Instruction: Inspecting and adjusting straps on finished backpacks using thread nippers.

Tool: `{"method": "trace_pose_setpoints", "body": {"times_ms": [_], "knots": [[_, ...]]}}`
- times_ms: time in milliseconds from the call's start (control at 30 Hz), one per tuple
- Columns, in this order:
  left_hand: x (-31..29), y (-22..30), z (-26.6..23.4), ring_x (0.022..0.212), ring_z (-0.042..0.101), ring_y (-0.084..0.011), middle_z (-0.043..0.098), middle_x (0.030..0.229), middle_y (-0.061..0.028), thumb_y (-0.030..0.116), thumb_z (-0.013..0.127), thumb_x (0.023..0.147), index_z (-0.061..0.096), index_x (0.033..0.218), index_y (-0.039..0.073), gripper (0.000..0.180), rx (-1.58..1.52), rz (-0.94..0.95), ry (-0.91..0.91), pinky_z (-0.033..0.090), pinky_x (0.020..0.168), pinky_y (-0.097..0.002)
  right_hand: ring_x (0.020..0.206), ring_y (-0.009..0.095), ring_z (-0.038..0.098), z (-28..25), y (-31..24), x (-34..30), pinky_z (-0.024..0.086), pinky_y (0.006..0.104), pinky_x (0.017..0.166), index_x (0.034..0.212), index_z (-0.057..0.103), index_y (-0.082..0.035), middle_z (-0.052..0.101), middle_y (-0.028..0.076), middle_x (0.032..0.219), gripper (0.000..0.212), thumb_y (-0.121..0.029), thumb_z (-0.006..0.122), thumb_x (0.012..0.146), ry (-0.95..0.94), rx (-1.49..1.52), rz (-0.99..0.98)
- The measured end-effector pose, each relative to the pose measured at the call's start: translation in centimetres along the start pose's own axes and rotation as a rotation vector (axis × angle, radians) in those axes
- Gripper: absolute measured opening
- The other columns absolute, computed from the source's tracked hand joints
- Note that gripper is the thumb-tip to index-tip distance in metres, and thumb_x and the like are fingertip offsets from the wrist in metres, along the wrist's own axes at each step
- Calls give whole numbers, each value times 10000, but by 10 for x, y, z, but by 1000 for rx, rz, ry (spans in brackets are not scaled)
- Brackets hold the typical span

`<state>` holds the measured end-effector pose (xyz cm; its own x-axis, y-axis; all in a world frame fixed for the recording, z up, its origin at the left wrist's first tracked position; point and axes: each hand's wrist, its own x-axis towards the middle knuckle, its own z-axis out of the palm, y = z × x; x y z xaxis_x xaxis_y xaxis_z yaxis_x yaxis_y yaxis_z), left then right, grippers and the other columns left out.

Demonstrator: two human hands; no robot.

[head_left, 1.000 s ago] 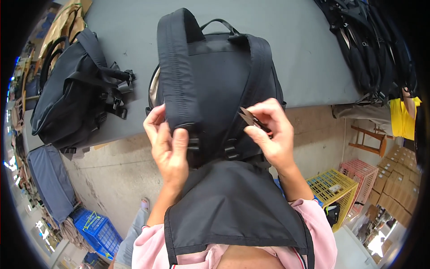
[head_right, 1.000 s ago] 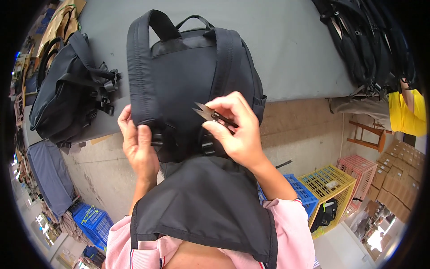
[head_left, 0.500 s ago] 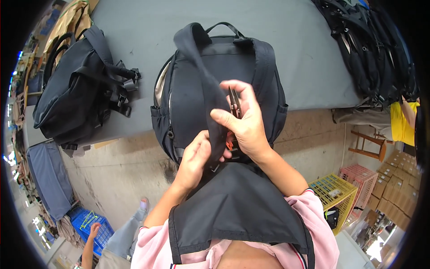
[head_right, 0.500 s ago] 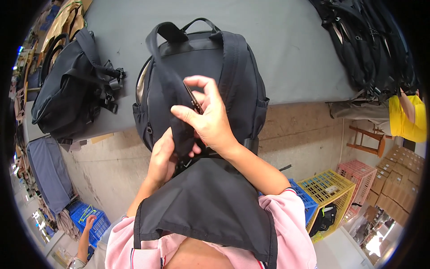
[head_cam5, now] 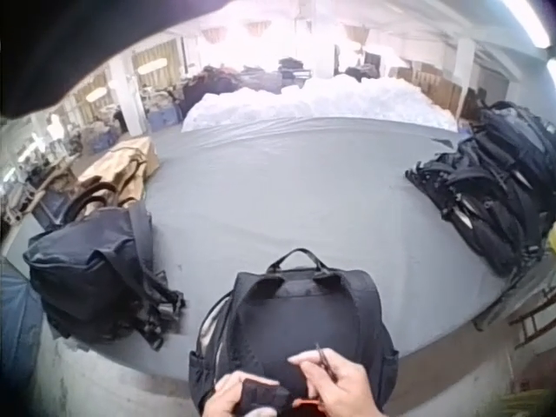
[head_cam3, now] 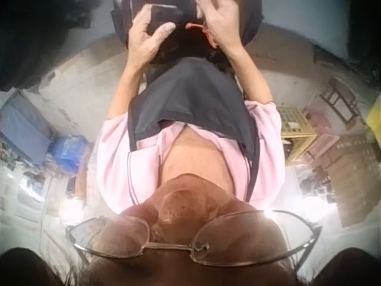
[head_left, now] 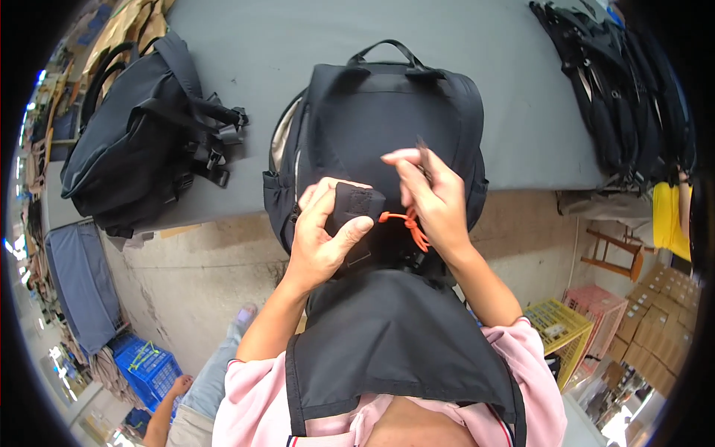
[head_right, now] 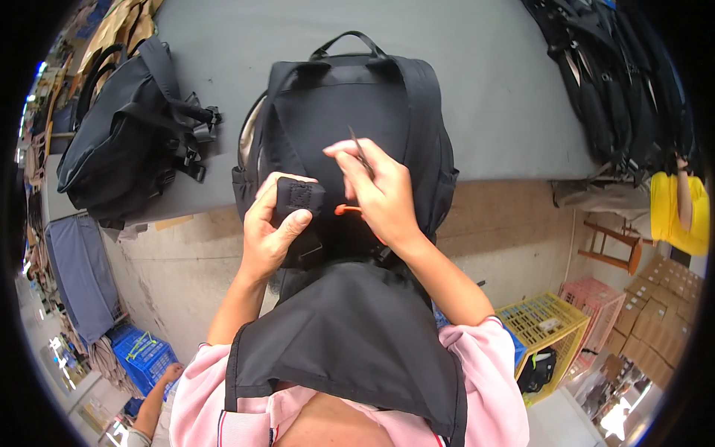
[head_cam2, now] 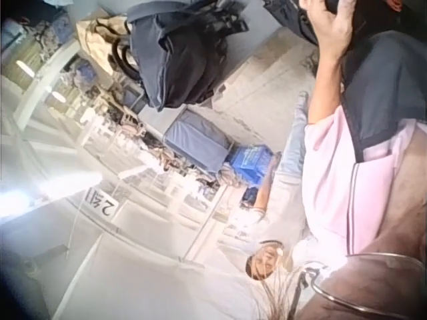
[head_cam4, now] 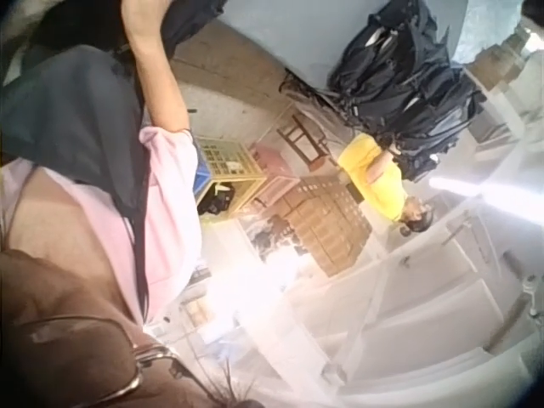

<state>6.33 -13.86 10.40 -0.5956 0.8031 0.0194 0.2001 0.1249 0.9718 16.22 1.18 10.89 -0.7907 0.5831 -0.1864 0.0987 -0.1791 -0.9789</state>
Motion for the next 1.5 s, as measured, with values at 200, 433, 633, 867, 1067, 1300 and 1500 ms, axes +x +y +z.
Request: {"method": "trace_pose_setpoints", "body": {"times_ms": [200, 433, 633, 867, 1067, 1300, 1500], "knots": [[3, -2, 2, 900, 489, -218, 559, 934, -50, 255, 673, 811, 628, 1026, 33, 312, -187, -60, -32, 360, 871, -316, 598, 141, 541, -14, 0, -12, 459, 263, 585, 967, 569, -21, 537, 50, 750, 239, -52, 698, 769, -51, -395, -253], [6, 1, 0, 942, 478, -211, 558, 951, -43, 268, 678, 800, 624, 1045, 49, 333, -21, 1, -56, 298, 932, -332, 598, 213, 576, -20, -18, -2, 458, 296, 537, 915, 620, -36, 547, 70, 763, 227, -69, 724, 715, -134, -626, -488], [7, 1, 1, 968, 490, -214, 564, 963, -42, 270, 680, 798, 621, 1051, 46, 342, 29, 18, -71, 282, 953, -342, 579, 217, 564, -19, -15, -3, 448, 302, 522, 895, 640, -55, 545, 55, 719, 194, -59, 715, 716, -118, -771, -607], [6, 0, 1, 981, 514, -207, 575, 983, -45, 279, 685, 797, 620, 1049, 42, 352, 35, 39, -70, 274, 972, -343, 543, 209, 544, -20, -11, -8, 431, 304, 499, 881, 650, -60, 552, 51, 708, 176, -71, 712, 717, -63, -610, -513], [5, 2, 1, 1011, 509, -211, 580, 1001, -49, 271, 685, 791, 618, 1054, 40, 356, 77, 23, -62, 271, 981, -348, 555, 206, 548, -18, -13, -8, 434, 307, 502, 876, 649, -64, 557, 47, 712, 174, -84, 716, 717, -82, -689, -559], [4, 5, 2, 1028, 518, -214, 593, 1038, -51, 259, 682, 794, 610, 1003, 34, 316, 94, 59, -55, 244, 997, -375, 564, 207, 558, -15, -10, -7, 445, 298, 510, 859, 645, -49, 568, 69, 733, 160, -66, 719, 719, -75, -706, -629], [35, 7, -10, 1036, 532, -224, 584, 1092, -58, 260, 678, 786, 578, 900, 15, 288, 700, 383, 77, 199, 1018, -470, 594, 99, 521, -24, 14, -26, 432, 242, 545, 961, 614, -40, 516, 5, 689, 224, 13, 699, 761, 27, -287, -296]]}}
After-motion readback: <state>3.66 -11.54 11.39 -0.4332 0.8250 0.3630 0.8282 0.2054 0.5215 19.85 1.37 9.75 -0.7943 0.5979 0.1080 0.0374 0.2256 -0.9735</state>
